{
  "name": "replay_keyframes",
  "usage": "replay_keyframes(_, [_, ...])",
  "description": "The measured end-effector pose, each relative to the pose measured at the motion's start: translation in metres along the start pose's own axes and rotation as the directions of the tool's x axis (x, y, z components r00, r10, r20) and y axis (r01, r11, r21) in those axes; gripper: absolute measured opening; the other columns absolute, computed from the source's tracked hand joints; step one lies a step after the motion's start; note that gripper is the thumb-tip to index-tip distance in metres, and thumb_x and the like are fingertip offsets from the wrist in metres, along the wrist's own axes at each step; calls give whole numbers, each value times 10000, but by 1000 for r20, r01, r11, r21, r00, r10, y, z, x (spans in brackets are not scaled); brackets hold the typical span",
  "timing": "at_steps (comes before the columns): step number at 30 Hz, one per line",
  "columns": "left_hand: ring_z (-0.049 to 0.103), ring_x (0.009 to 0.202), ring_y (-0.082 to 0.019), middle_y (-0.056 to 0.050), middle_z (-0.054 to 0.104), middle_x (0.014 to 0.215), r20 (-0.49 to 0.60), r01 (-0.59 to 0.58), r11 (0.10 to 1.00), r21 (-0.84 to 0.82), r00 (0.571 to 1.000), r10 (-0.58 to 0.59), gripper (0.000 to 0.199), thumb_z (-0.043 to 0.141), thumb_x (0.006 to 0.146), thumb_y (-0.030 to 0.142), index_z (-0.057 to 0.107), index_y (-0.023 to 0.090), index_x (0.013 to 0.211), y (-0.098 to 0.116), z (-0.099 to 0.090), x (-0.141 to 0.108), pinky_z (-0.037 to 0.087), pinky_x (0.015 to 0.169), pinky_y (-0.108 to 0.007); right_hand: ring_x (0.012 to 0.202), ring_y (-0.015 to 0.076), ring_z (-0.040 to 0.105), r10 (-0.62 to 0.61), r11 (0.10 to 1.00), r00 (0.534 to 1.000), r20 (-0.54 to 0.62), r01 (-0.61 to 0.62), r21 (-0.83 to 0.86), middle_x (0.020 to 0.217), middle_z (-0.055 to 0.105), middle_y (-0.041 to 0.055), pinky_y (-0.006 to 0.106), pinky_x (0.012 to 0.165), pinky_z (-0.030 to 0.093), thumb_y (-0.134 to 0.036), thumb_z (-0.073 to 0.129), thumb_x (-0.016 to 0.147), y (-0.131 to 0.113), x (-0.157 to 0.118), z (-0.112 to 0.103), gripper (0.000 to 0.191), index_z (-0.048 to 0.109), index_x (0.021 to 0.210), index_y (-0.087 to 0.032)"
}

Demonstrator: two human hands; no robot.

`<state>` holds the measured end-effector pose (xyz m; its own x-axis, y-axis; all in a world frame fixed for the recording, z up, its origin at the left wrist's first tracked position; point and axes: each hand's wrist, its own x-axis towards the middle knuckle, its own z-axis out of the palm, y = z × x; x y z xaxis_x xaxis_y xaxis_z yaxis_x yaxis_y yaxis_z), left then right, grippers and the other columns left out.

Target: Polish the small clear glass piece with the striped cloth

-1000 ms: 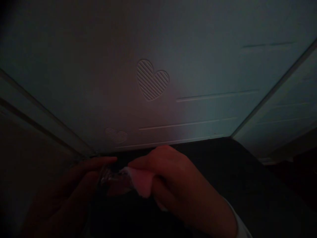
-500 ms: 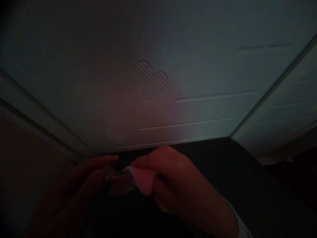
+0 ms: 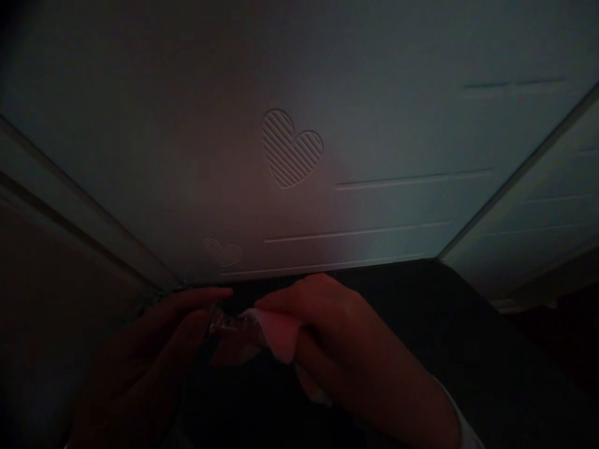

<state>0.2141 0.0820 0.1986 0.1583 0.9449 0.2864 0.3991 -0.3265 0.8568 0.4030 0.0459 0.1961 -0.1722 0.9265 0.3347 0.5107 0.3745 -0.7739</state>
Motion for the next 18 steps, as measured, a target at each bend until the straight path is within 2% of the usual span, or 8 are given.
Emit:
replay_keyframes(6, [694, 666, -155, 27, 761, 757, 20, 24, 999, -29, 1000, -23, 196, 620, 804, 389, 758, 266, 866, 0, -2, -2, 530, 616, -207, 710, 155, 654, 3, 1000, 1000, 7, -3, -2, 840, 726, 15, 222, 595, 472, -99, 557, 811, 0, 0, 0, 234, 702, 924, -245])
replay_keyframes(13, [663, 564, -131, 43, 734, 651, 9, -48, 999, 5, 999, 48, 180, 611, 797, 341, 758, 253, 848, 1, 1, 1, 524, 548, -183, 710, 140, 653, -5, 999, 1000, 1, 5, -48, 822, 721, -1, 212, 610, 471, -85, 546, 811, 0, -1, 1, 238, 696, 918, -237])
replay_keyframes(18, [660, 553, -106, 62, 739, 662, 4, -80, 997, 0, 997, 80, 159, 608, 801, 305, 756, 262, 839, 0, 1, 1, 513, 533, -145, 707, 138, 661, -15, 998, 1000, 0, 15, -62, 831, 727, -5, 217, 632, 485, -113, 547, 831, -2, -2, -1, 212, 692, 922, -239])
